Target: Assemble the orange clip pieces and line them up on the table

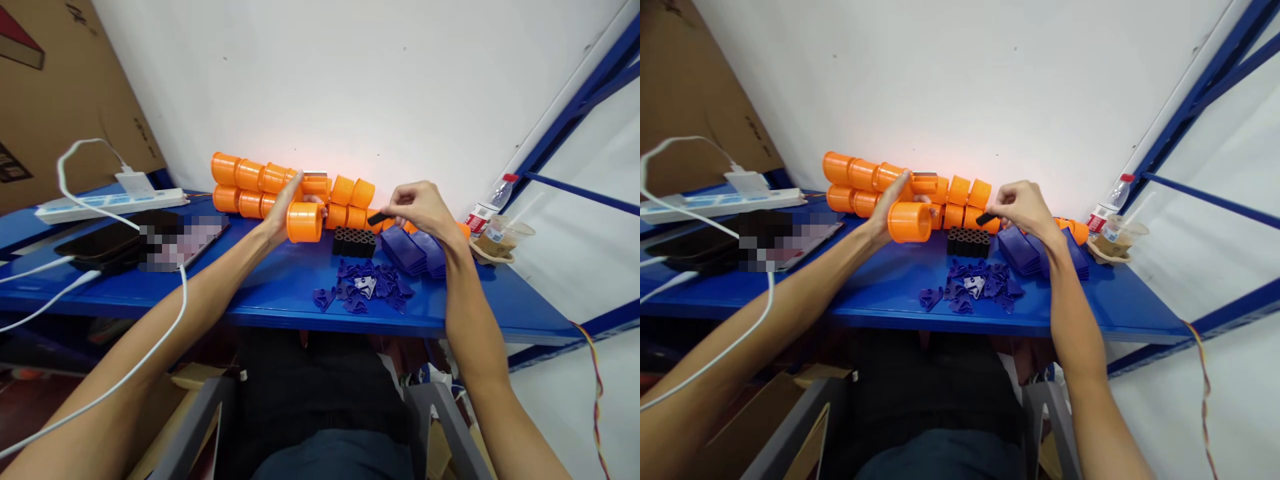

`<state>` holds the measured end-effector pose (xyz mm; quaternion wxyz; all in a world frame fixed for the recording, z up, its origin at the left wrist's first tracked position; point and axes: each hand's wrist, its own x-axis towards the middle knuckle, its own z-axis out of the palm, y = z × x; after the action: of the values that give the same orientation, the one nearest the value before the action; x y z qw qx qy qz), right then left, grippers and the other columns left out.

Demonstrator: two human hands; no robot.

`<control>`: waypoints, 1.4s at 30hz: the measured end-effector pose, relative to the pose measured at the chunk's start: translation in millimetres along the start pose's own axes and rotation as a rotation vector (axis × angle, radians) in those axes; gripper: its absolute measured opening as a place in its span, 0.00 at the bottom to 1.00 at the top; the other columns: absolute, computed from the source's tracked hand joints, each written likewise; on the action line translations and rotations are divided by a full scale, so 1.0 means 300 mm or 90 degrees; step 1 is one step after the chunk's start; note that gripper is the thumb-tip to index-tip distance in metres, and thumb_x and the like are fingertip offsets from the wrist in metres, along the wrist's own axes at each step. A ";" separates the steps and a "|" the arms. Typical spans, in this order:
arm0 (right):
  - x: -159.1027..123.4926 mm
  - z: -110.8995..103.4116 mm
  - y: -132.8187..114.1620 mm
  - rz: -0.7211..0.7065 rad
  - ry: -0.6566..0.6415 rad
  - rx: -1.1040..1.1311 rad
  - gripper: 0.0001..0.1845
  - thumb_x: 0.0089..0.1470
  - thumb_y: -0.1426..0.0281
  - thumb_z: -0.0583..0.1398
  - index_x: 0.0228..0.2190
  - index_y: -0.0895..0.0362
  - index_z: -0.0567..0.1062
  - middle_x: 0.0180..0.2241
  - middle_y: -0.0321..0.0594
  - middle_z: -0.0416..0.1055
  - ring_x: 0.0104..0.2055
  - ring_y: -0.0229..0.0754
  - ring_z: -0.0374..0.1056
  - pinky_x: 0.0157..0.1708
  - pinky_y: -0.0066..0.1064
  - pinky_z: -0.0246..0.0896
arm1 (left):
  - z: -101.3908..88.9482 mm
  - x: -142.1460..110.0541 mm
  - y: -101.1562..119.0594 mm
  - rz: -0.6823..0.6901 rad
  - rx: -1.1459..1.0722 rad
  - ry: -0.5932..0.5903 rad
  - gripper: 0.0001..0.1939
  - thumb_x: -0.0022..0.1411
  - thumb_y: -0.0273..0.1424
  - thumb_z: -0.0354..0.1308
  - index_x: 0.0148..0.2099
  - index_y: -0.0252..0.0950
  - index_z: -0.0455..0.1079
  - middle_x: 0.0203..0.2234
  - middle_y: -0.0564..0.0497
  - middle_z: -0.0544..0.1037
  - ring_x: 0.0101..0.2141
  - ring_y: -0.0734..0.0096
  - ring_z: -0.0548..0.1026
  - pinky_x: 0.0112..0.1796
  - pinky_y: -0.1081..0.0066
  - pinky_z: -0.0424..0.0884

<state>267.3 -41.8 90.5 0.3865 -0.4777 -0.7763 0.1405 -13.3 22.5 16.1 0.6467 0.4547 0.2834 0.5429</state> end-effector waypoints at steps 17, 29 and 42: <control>0.019 0.315 0.047 -0.226 0.275 -0.079 0.12 0.66 0.69 0.64 0.30 0.52 0.70 0.35 0.37 0.71 0.36 0.41 0.69 0.40 0.38 0.68 | 0.066 -0.054 -0.035 -0.026 0.103 -0.238 0.28 0.74 0.57 0.58 0.56 0.38 0.69 0.26 0.47 0.82 0.25 0.53 0.85 0.28 0.62 0.81; 0.005 0.334 0.026 -0.125 0.258 -0.034 0.12 0.70 0.68 0.61 0.32 0.52 0.69 0.36 0.38 0.72 0.36 0.41 0.66 0.43 0.37 0.66 | 0.108 -0.099 -0.009 -0.002 0.115 -0.188 0.23 0.72 0.52 0.65 0.55 0.39 0.71 0.24 0.50 0.81 0.23 0.57 0.83 0.27 0.65 0.80; -0.001 0.290 -0.016 -0.134 0.184 -0.032 0.09 0.69 0.67 0.62 0.47 0.53 0.81 0.39 0.40 0.76 0.36 0.42 0.68 0.45 0.38 0.68 | 0.084 -0.044 -0.011 0.013 -0.068 -0.040 0.24 0.81 0.48 0.51 0.54 0.35 0.80 0.36 0.44 0.86 0.38 0.59 0.85 0.41 0.65 0.82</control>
<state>200.3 -31.3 35.6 0.4947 -0.4189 -0.7614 0.0095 6.6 2.8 22.3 0.6729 0.4395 0.2289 0.5492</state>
